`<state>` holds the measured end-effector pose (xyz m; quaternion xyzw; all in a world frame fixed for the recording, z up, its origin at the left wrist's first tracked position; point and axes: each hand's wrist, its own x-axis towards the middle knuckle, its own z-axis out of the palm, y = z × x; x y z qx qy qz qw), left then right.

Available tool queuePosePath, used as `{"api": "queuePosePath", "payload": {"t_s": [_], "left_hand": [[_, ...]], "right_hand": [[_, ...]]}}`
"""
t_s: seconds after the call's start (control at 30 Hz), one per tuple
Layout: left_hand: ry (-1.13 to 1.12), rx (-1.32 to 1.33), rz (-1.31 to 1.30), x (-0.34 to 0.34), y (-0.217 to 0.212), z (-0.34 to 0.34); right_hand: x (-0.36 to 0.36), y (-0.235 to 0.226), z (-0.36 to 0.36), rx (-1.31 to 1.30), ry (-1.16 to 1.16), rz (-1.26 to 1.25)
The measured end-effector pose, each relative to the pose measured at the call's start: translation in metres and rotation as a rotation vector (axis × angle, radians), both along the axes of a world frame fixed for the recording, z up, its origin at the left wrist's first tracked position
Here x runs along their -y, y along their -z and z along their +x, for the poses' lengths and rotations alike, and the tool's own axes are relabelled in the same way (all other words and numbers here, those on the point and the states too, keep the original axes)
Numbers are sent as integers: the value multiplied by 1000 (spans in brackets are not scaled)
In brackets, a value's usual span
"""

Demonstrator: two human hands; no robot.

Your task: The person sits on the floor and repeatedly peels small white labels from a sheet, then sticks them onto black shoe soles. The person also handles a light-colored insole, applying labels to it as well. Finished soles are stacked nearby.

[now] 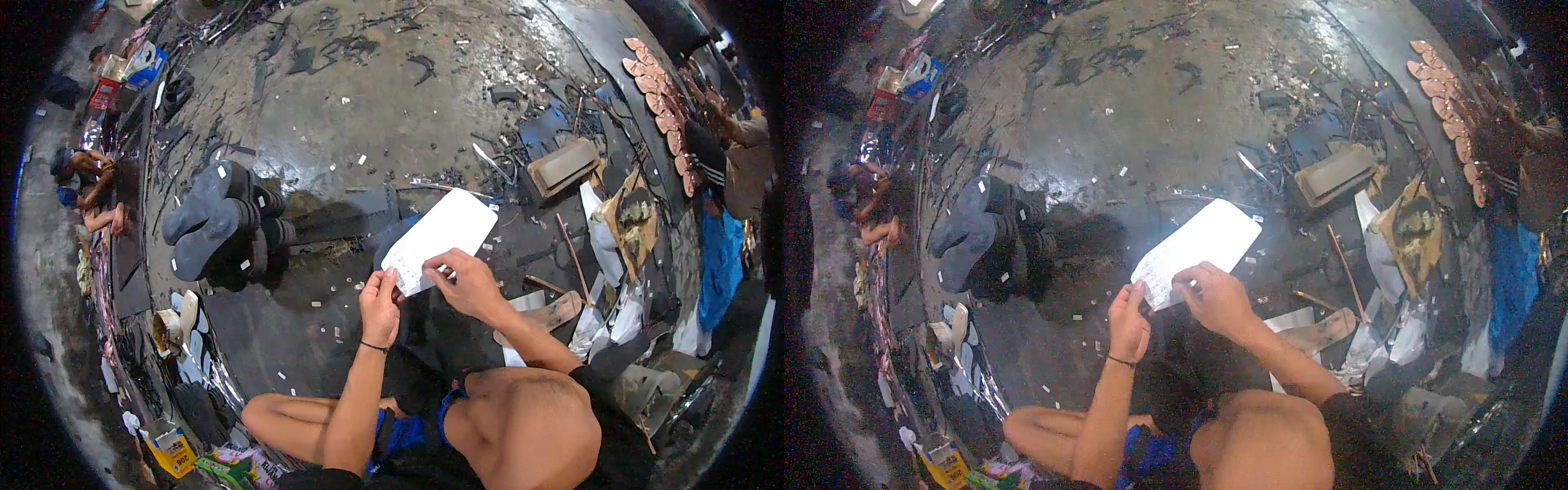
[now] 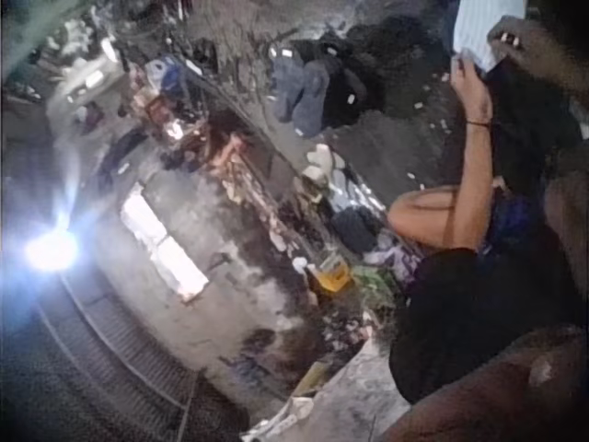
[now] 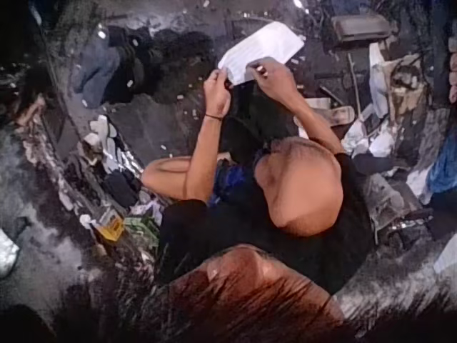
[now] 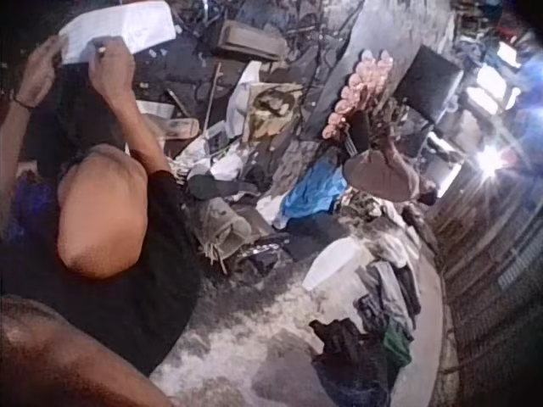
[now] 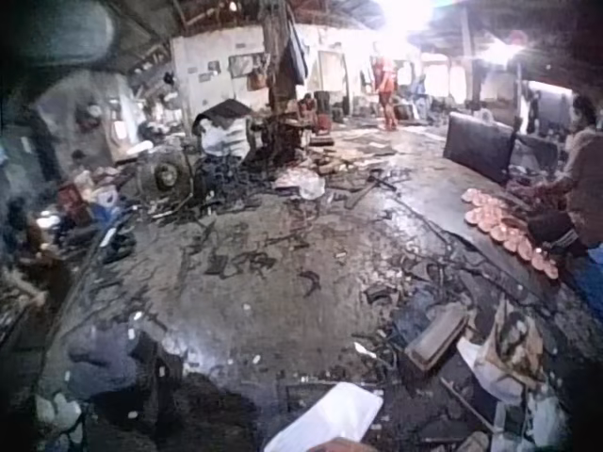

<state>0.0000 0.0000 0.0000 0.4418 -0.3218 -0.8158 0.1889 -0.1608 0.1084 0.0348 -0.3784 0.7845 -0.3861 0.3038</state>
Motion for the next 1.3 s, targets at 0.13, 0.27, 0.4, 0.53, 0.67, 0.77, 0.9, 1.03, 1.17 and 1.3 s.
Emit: {"api": "queuePosePath", "payload": {"t_s": [0.13,0.27,0.4,0.53,0.67,0.77,0.9,1.03,1.17,1.3], "left_hand": [[-60,-73,34,-8,13,4],[-41,64,-63,-24,6,-13],[-101,83,-56,-27,14,-10],[-136,135,-74,-29,9,-11],[-152,172,-98,-28,4,-10],[-204,65,-134,-26,2,-9],[-134,38,-209,-31,3,-11],[-96,29,-224,-30,-5,-11],[-113,59,-183,-31,-4,-11],[-143,97,-254,-34,-8,-18]], "right_hand": [[-1,11,10,141,62,2],[-9,30,15,92,55,47],[-7,20,18,30,31,66],[-5,18,21,-143,-66,-14],[-5,11,24,-189,-91,-96],[0,3,19,98,108,-126],[7,-1,19,230,109,-113],[6,-1,13,192,85,-162],[7,-3,13,131,56,-104],[7,2,17,111,83,-118]]}}
